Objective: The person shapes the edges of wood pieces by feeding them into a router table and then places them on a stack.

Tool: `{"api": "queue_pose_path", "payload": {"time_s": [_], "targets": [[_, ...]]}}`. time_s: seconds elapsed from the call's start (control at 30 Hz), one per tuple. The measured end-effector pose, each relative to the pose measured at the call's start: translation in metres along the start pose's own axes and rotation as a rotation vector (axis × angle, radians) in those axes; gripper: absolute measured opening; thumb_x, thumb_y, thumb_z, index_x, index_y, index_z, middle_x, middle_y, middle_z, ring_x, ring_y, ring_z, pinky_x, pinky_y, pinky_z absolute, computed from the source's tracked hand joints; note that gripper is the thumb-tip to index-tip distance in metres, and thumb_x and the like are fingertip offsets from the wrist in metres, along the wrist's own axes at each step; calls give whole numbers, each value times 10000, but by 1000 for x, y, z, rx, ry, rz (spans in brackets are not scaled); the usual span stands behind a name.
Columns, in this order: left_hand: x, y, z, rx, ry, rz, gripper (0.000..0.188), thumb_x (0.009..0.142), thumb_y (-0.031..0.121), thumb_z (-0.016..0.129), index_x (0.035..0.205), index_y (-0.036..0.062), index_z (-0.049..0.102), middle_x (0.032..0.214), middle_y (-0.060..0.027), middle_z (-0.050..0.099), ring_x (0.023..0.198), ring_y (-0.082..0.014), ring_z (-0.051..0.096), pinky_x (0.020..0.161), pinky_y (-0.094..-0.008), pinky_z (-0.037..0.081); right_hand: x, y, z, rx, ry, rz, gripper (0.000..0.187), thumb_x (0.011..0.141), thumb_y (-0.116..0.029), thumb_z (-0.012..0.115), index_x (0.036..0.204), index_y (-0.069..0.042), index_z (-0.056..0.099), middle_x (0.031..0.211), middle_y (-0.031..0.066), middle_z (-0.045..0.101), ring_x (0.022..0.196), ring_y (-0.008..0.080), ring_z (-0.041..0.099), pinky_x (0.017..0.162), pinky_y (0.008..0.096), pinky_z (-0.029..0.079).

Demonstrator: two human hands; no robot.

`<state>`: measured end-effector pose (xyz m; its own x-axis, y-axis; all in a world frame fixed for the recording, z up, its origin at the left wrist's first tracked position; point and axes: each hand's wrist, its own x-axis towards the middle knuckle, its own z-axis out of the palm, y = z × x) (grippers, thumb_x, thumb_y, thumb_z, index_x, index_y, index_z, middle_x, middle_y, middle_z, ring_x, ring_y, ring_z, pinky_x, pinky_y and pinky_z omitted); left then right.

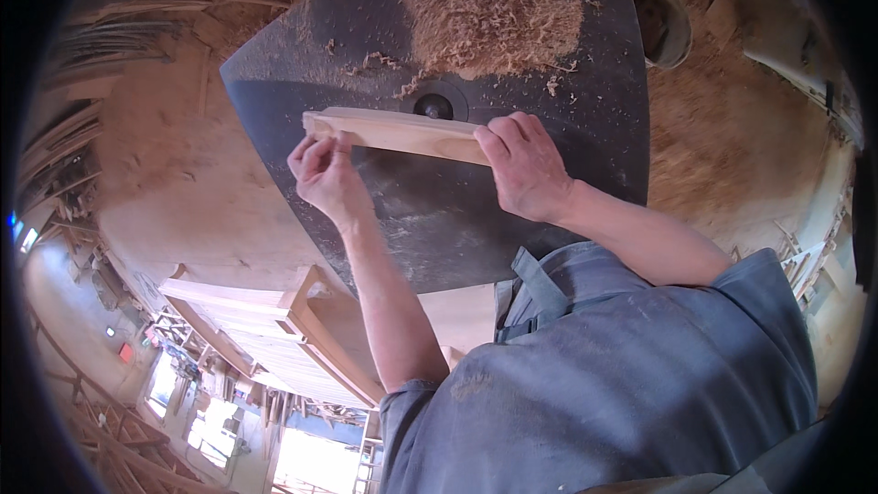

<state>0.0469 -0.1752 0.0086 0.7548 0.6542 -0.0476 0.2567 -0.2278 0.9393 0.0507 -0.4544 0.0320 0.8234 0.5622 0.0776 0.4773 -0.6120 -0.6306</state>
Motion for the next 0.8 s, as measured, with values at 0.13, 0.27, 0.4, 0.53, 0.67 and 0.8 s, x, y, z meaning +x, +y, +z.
{"api": "queue_pose_path", "payload": {"time_s": [0.13, 0.27, 0.4, 0.53, 0.67, 0.8], "targets": [[-36, 13, 21, 109, -50, 33, 96, 812, -7, 835, 817, 17, 742, 1119, -42, 542, 957, -139, 580, 803, -261, 496, -38, 12, -19, 5, 16, 52, 506, 748, -42, 633, 1241, 1, 528, 1092, 146, 525, 1005, 342, 516, 900, 462, 429], [-87, 26, 49, 113, -111, 40, 108, 804, 12, 846, 813, 6, 739, 1118, -42, 543, 945, -123, 572, 758, -244, 498, -90, 23, -44, -35, 13, 122, 543, 732, -9, 633, 1265, 8, 533, 1121, 156, 539, 1027, 355, 527, 928, 474, 438], [-124, 32, 66, 49, -133, -15, 101, 821, 1, 834, 827, -2, 732, 1152, -39, 526, 888, -110, 564, 750, -229, 486, -120, 33, -62, -55, 13, 144, 571, 701, 26, 645, 1263, 9, 545, 1115, 160, 539, 1020, 363, 532, 920, 481, 450], [-127, 39, 70, -8, -123, -93, 105, 819, -13, 831, 826, -8, 727, 1171, -34, 515, 916, -110, 568, 766, -220, 478, -116, 36, -60, -54, 56, 91, 588, 672, 3, 696, 1246, -3, 569, 1104, 144, 539, 978, 341, 556, 877, 470, 458], [-121, 38, 66, 16, -147, -99, 111, 811, -19, 835, 820, -9, 725, 1169, -35, 517, 956, -118, 574, 787, -225, 482, -104, 33, -57, -87, 88, 85, 615, 651, -39, 743, 1246, -25, 586, 1102, 110, 546, 952, 310, 571, 852, 438, 456], [-108, 31, 57, 40, -106, -81, 121, 798, 15, 844, 796, 9, 723, 1136, -52, 524, 997, -160, 551, 809, -266, 483, -87, 33, -54, -95, 86, 43, 617, 644, -72, 756, 1239, -32, 601, 1088, 92, 563, 956, 293, 575, 842, 423, 456]]}}
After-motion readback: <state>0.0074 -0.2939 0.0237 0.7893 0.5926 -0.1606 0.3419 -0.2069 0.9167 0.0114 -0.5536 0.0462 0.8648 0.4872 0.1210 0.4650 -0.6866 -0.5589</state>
